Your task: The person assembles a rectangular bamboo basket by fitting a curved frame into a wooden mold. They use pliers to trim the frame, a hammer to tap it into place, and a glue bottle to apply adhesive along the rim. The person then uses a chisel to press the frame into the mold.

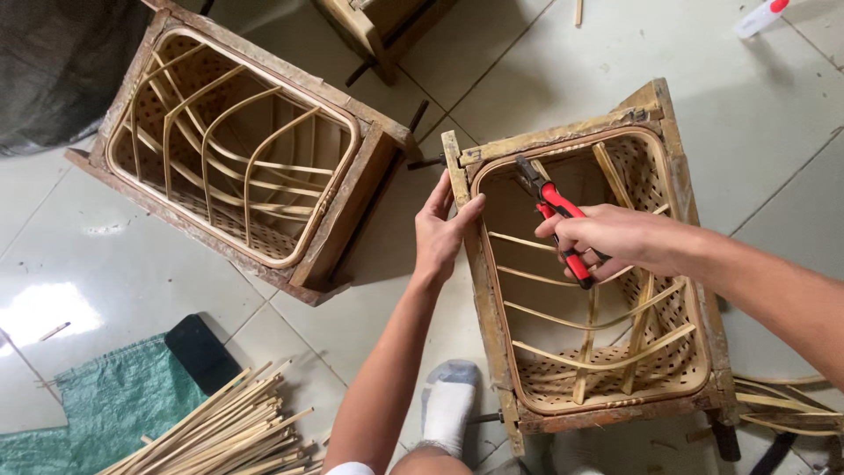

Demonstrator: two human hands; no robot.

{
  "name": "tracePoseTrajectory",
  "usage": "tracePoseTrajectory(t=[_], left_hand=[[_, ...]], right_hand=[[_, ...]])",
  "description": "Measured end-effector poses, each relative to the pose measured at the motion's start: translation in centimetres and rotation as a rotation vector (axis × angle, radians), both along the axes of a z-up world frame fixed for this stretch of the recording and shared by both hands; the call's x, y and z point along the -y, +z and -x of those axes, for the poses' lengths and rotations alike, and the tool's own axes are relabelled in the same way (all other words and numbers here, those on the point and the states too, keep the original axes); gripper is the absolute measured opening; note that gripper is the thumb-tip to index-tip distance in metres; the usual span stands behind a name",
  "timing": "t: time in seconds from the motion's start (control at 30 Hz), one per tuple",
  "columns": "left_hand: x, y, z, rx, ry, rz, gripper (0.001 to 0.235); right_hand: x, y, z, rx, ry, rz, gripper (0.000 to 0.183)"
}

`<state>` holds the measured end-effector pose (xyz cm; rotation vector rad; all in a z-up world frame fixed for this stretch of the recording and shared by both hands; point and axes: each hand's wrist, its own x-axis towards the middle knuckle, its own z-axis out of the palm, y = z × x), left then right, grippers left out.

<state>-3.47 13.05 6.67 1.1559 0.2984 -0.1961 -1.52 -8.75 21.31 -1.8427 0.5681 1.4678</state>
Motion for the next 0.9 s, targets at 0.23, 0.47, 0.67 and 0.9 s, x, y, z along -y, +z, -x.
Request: tracePoseTrajectory(t=[0.23,0.47,0.67,0.9], left_hand=[[-0.4,-0.2,0.3,0.011,-0.013,-0.020,0.078],[-0.2,-1.2,-0.2,-0.059,0.003,0.048,0.080],[-0.5,-0.5,0.8,-0.010,-0.023,0.014,0.076],[-1.0,-0.4,9.0,-0.019,-0.119,-0.025,0.073]], right_hand=[[-0.6,-0.3,-0.7,0.009,0.020,0.061,0.047],[0.7,-2.5,-0.4,0.077,-0.047,0.002,0.023],[1.2,-1.9,0.1,0.072,-0.044,0.000,0.022],[2.5,-0.7,3.0,0.263,0.528,0.209,0.020]])
